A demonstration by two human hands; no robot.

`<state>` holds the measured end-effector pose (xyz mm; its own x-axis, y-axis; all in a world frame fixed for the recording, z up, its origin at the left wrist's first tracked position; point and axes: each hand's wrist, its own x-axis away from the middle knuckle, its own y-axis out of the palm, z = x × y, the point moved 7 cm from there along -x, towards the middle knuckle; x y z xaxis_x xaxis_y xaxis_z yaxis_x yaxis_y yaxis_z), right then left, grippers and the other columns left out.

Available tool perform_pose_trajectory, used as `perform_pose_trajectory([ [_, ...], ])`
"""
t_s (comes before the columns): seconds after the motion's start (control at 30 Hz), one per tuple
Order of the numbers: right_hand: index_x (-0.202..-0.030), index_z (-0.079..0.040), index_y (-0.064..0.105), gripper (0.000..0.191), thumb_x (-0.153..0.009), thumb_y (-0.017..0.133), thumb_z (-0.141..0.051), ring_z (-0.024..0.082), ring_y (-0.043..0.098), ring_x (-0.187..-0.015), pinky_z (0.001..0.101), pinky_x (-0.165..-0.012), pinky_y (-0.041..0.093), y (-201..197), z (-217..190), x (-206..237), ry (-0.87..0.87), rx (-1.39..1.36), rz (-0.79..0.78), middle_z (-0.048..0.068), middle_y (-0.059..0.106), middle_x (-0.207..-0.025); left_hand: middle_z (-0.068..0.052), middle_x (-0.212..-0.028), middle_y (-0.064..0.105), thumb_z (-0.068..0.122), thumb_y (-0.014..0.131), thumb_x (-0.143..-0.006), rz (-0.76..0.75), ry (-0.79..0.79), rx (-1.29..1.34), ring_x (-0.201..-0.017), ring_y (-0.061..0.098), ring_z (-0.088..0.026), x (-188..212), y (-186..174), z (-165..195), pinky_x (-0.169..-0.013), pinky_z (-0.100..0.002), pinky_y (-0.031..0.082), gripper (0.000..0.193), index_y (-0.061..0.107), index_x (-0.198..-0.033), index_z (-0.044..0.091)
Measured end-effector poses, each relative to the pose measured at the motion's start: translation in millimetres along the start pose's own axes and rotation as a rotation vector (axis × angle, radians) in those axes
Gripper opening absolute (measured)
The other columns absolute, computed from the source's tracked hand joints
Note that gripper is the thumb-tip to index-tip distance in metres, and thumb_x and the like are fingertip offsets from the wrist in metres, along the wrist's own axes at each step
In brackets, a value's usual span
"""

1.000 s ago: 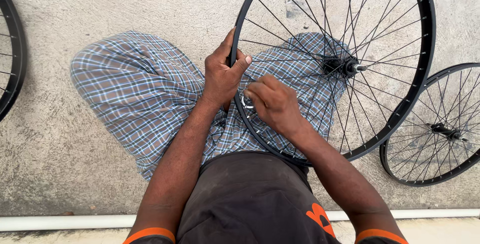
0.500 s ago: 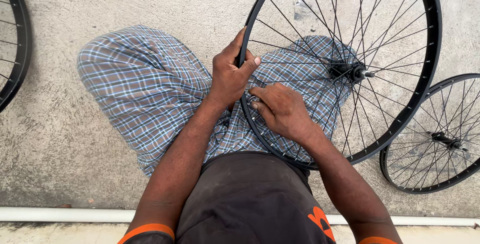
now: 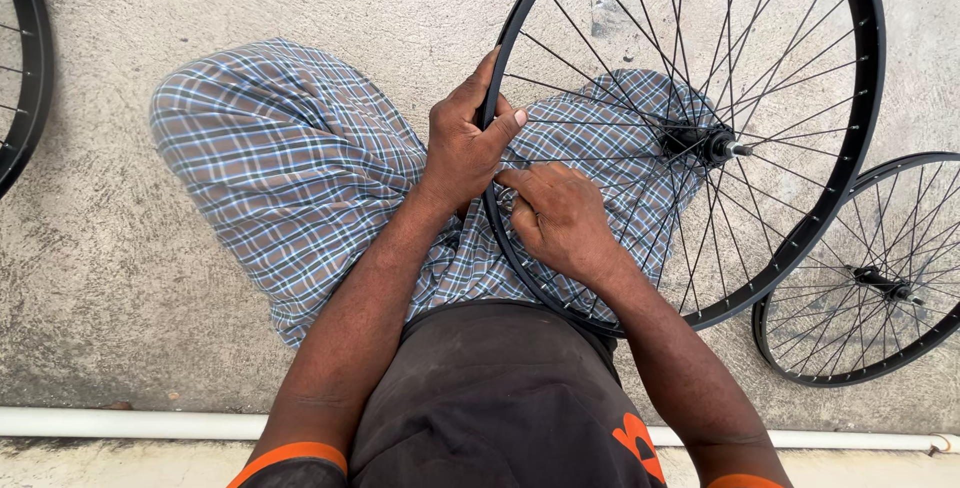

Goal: The person sits on the floor and uses a spoke wrench to adjust the tension of the spokes on a bicycle wheel. They rotate the wheel periodically to access different sections and continue tightening the spokes around the rim.

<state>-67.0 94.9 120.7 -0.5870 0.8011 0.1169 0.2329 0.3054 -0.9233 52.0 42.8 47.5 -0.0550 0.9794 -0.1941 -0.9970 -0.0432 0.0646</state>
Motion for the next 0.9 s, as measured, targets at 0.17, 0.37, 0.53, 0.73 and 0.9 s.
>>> perform_pose_trajectory([
  [0.17,-0.114,-0.008,0.070,0.023,-0.092,0.065,-0.012,0.020,0.069,-0.092,0.0405,-0.077,0.053,-23,-14,6,-0.272,-0.105,0.083,0.009,0.069,-0.103,0.002,-0.079,0.060,0.013,0.072,-0.103,0.007,-0.001,-0.016,-0.069,0.059,-0.003,0,-1,-3,-0.059,-0.021,0.054,0.066,0.040,-0.159,0.001],
  [0.37,-0.104,-0.003,0.062,0.027,-0.085,0.079,-0.012,0.025,0.068,-0.088,0.0376,-0.071,0.055,-24,-9,10,-0.162,-0.159,0.086,0.013,0.066,-0.102,0.002,-0.082,0.061,0.014,0.073,-0.102,0.002,-0.012,-0.006,-0.071,0.059,-0.003,-1,2,-4,-0.062,-0.021,0.055,0.067,0.040,-0.159,0.002],
  [0.53,-0.101,-0.008,0.062,0.021,-0.084,0.072,-0.003,0.024,0.067,-0.080,0.0424,-0.070,0.052,3,-4,-7,0.091,0.133,-0.039,0.006,0.064,-0.086,0.002,-0.083,0.061,0.013,0.074,-0.101,0.010,-0.024,0.015,-0.072,0.058,-0.004,0,0,-4,-0.063,-0.022,0.054,0.068,0.041,-0.159,0.002],
  [0.73,-0.117,-0.003,0.063,0.042,-0.079,0.079,-0.010,0.026,0.065,-0.084,0.0466,-0.079,0.044,-9,-1,0,0.051,-0.100,-0.178,0.012,0.064,-0.096,0.003,-0.081,0.059,0.013,0.072,-0.103,-0.009,-0.032,0.013,-0.071,0.057,-0.003,-1,2,-6,-0.062,-0.022,0.053,0.066,0.040,-0.160,0.001],
  [0.9,-0.102,-0.007,0.062,0.026,-0.086,0.083,-0.012,0.024,0.062,-0.096,0.0400,-0.084,0.045,-23,-11,11,-0.181,-0.073,0.096,0.014,0.065,-0.114,0.003,-0.082,0.059,0.013,0.071,-0.103,-0.007,-0.051,0.052,-0.070,0.057,-0.002,-3,2,-5,-0.059,-0.020,0.054,0.066,0.039,-0.159,0.001],
])
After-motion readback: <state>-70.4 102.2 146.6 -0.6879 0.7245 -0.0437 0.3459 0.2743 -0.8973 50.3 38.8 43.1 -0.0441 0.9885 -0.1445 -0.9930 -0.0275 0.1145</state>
